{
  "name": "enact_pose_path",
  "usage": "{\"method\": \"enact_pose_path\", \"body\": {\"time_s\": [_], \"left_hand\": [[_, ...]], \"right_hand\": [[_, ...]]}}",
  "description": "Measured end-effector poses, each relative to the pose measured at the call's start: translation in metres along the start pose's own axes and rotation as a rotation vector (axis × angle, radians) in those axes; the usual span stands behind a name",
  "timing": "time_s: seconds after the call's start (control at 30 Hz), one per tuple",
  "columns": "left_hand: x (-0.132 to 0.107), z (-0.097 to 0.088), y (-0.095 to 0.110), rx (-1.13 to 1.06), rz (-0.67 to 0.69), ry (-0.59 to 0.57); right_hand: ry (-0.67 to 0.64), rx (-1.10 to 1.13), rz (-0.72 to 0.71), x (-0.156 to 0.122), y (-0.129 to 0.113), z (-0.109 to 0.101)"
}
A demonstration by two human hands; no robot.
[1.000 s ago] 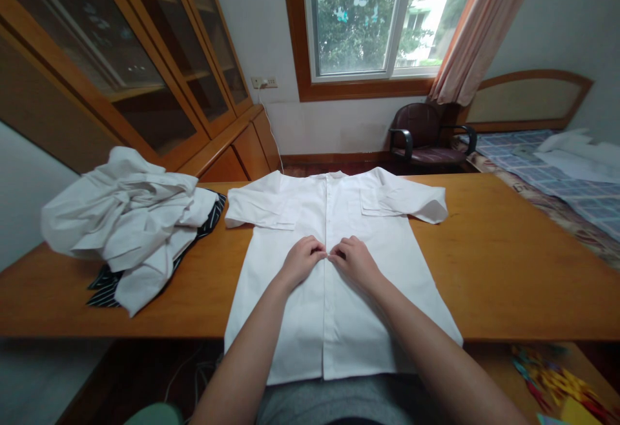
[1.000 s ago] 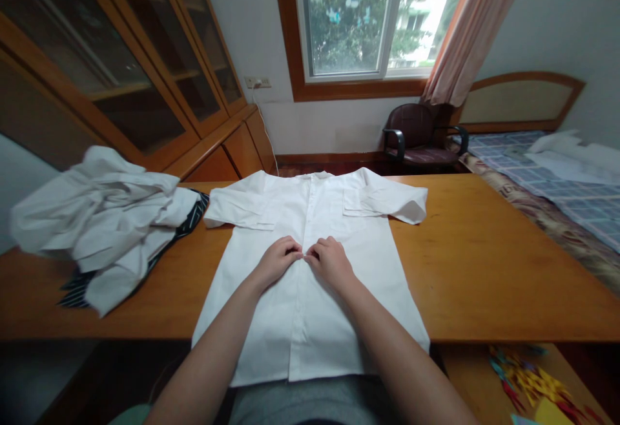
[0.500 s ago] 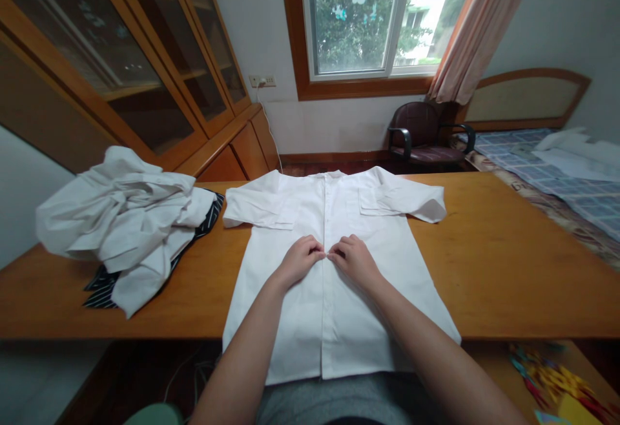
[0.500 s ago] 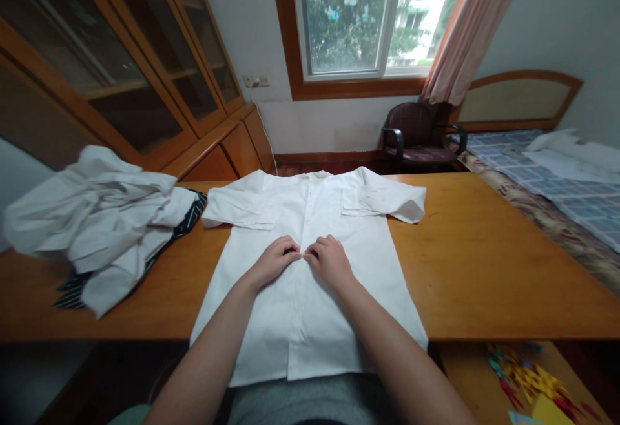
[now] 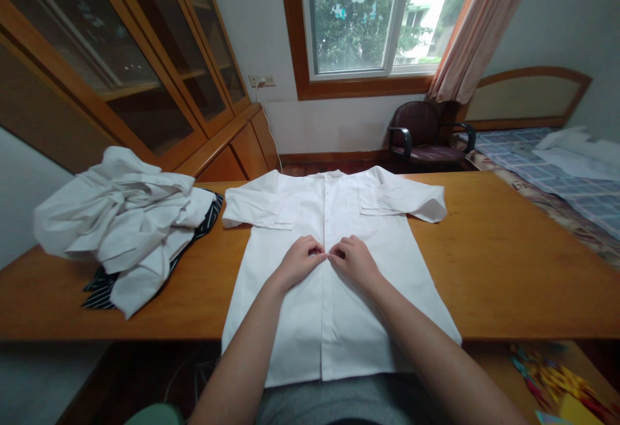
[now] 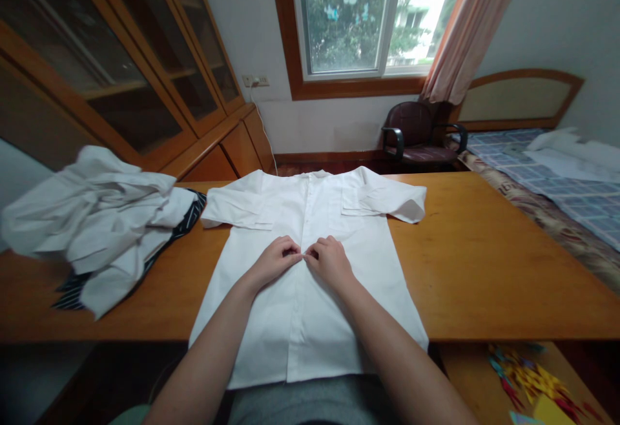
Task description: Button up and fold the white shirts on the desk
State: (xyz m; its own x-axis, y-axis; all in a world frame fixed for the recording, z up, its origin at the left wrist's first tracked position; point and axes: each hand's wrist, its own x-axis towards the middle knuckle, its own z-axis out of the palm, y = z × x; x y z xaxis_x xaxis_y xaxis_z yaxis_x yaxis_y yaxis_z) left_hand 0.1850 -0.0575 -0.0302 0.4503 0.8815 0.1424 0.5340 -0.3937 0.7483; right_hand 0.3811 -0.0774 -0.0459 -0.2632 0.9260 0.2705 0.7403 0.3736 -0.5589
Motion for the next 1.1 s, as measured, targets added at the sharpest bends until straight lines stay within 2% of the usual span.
{"method": "enact_pose_path", "body": {"time_s": [0.23, 0.67, 1.1], "left_hand": [[-0.0009, 0.0019, -0.0013, -0.007, -0.025, 0.026], [0.0012, -0.0027, 0.0032, -0.061, -0.058, -0.009], [-0.0008, -0.0004, 0.0019, -0.057, -0.052, 0.034]], "right_hand": [[-0.006, 0.011, -0.006, -0.0004, 0.0016, -0.0004], [-0.007, 0.045, 0.006, -0.0007, 0.0017, -0.0001], [0.009, 0.064, 0.002, -0.0003, 0.0006, -0.0021]]}}
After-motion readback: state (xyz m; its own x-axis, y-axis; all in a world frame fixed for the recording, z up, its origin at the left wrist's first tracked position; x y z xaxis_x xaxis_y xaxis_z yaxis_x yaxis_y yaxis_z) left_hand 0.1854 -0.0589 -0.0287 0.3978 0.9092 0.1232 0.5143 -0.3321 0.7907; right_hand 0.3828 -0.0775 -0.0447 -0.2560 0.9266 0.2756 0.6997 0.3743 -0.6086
